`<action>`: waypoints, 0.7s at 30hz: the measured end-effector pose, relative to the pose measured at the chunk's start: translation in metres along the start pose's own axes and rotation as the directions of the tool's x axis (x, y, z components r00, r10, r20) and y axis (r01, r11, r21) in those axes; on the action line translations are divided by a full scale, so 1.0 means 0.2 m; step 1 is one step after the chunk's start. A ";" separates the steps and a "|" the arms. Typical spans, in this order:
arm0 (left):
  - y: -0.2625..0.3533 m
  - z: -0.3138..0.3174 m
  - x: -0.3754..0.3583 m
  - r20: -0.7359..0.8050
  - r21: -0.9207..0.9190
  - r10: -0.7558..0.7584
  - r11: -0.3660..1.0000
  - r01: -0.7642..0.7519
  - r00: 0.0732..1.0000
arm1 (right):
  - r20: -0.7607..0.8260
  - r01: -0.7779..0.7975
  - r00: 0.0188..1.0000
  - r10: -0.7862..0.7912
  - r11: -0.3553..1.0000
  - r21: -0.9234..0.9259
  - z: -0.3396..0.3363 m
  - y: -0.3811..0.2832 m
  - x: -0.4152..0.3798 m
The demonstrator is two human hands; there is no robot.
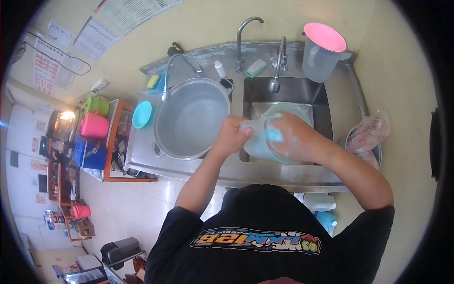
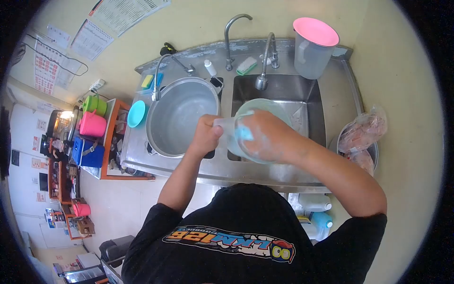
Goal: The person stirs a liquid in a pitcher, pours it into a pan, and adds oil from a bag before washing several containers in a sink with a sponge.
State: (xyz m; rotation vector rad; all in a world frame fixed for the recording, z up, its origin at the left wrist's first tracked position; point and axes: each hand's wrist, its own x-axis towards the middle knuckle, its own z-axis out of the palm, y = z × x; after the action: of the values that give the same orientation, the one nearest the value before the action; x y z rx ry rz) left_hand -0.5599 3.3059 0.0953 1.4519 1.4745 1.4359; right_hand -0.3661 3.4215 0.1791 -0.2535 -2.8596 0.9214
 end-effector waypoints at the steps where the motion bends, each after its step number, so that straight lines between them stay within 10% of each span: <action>1: -0.01 0.00 0.00 -0.004 -0.027 -0.023 0.999 0.023 1.000 | -0.137 0.155 0.977 -0.160 0.987 -0.051 0.02 0.01 0.00; 4: 0.02 0.01 -0.03 0.006 -0.084 -0.098 0.992 0.099 0.995 | -0.056 0.186 0.964 -0.258 0.814 -0.550 0.06 0.05 -0.02; 8: 0.10 0.02 -0.01 -0.101 0.137 -0.084 0.986 0.098 0.991 | 0.005 -0.270 0.946 0.324 0.796 -0.542 -0.02 0.00 -0.04; 13: 0.02 0.05 -0.05 -0.114 0.420 0.113 0.906 -0.055 0.987 | 0.446 -0.266 0.857 0.258 0.963 -0.046 0.00 0.14 0.05; 14: 0.01 0.06 -0.07 -0.098 0.451 0.162 0.887 -0.101 0.982 | 0.252 -0.365 0.911 0.325 0.922 0.132 0.04 0.15 0.06; 17: 0.08 0.14 -0.08 0.015 0.591 0.378 0.743 -0.313 0.926 | -0.156 -0.308 0.837 0.525 0.686 0.659 0.19 0.17 0.11; 21: 0.24 0.31 -0.08 0.191 0.625 0.563 0.562 -0.542 0.804 | 0.036 -0.134 0.921 0.387 0.229 0.964 0.30 0.20 0.15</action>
State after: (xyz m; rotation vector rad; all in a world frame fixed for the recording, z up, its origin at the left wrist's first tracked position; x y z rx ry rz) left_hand -0.4858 3.2987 0.1223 2.5415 1.7258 1.3064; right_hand -0.4009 3.4257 0.1085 -0.6279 -1.5306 2.3135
